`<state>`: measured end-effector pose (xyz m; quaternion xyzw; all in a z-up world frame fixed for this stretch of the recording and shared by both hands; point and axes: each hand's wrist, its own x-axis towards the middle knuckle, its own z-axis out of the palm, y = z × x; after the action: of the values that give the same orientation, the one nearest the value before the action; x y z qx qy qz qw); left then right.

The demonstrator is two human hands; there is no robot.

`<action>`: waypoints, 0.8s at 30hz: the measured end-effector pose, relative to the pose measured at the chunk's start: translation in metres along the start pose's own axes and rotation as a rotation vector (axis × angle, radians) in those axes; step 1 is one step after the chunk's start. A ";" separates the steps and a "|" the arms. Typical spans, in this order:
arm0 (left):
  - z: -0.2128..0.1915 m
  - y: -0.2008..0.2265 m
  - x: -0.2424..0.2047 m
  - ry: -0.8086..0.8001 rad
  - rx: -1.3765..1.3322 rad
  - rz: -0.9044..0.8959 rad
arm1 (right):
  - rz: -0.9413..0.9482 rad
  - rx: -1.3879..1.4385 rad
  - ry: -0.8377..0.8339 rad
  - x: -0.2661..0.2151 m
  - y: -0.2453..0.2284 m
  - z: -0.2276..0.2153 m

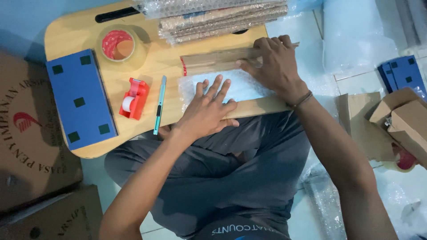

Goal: Wrapping a blue rectangular plate and a long cylindrical object in bubble wrap and securing them with tape.

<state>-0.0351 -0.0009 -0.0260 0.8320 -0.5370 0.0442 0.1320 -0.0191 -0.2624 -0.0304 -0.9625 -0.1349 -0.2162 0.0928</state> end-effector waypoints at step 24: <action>0.028 -0.030 0.013 0.132 0.087 0.036 | -0.056 -0.077 -0.698 0.010 -0.043 -0.054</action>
<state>-0.0049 -0.0081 -0.0549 0.8225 -0.5395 0.1246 0.1301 -0.0443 -0.2320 0.0269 -0.9771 -0.1768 0.1187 -0.0012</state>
